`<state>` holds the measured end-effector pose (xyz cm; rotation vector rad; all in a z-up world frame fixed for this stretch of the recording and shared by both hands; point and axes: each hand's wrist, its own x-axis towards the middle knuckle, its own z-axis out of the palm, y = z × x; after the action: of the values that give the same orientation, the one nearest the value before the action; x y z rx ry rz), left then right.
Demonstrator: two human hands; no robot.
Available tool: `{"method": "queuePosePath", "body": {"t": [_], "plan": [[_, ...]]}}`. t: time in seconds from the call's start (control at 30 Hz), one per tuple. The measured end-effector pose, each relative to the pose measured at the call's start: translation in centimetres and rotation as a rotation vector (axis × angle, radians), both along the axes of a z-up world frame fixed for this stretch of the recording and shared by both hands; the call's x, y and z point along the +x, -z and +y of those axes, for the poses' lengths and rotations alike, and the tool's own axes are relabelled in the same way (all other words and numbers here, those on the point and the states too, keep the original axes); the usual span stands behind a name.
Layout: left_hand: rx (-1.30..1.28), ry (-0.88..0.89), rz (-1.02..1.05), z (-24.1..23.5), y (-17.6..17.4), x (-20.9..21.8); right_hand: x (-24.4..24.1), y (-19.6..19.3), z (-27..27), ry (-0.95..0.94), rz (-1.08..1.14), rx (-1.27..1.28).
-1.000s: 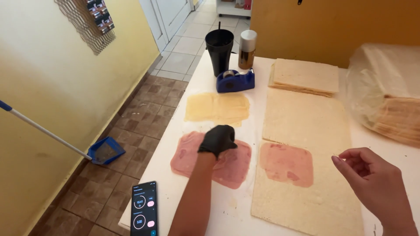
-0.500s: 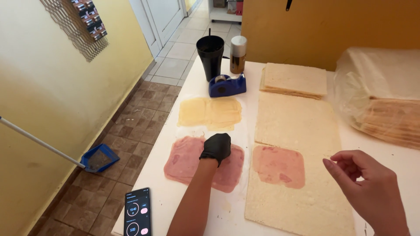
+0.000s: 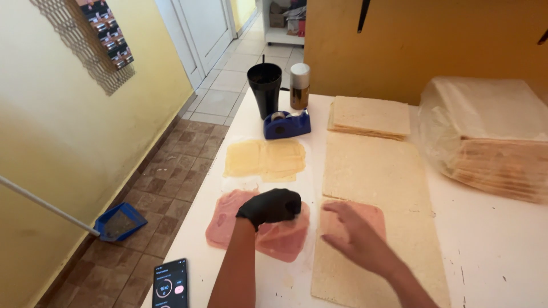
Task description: Assembling multiple sandwiches by spreading condiments, layering ham and cheese, and cutting them into portions.
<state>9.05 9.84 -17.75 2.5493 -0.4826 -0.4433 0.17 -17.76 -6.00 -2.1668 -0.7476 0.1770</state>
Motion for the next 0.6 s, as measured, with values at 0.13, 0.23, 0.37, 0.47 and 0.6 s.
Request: {"method": "queuePosePath", "body": {"t": [0.13,0.23,0.37,0.47,0.6], "plan": [[0.353,0.208,-0.088,-1.4,-5.9,-2.9,0.1,0.5,1.5,-0.049,-0.050,-0.054],[0.276,0.184,-0.088,-2.5,-11.6,-4.9,0.3,-0.9,2.4,-0.095,0.129,0.032],[-0.032,0.220,-0.207,-3.0,-14.6,-6.9,1.3,-0.4,1.2,-0.063,0.427,0.169],[-0.414,0.132,-0.172,-4.2,-17.4,-8.0,1.2,-2.3,-0.3,-0.013,0.425,0.242],[-0.839,-0.145,-0.258,-7.0,-16.0,-7.4,0.4,-4.9,-2.0,0.194,0.406,0.334]]}}
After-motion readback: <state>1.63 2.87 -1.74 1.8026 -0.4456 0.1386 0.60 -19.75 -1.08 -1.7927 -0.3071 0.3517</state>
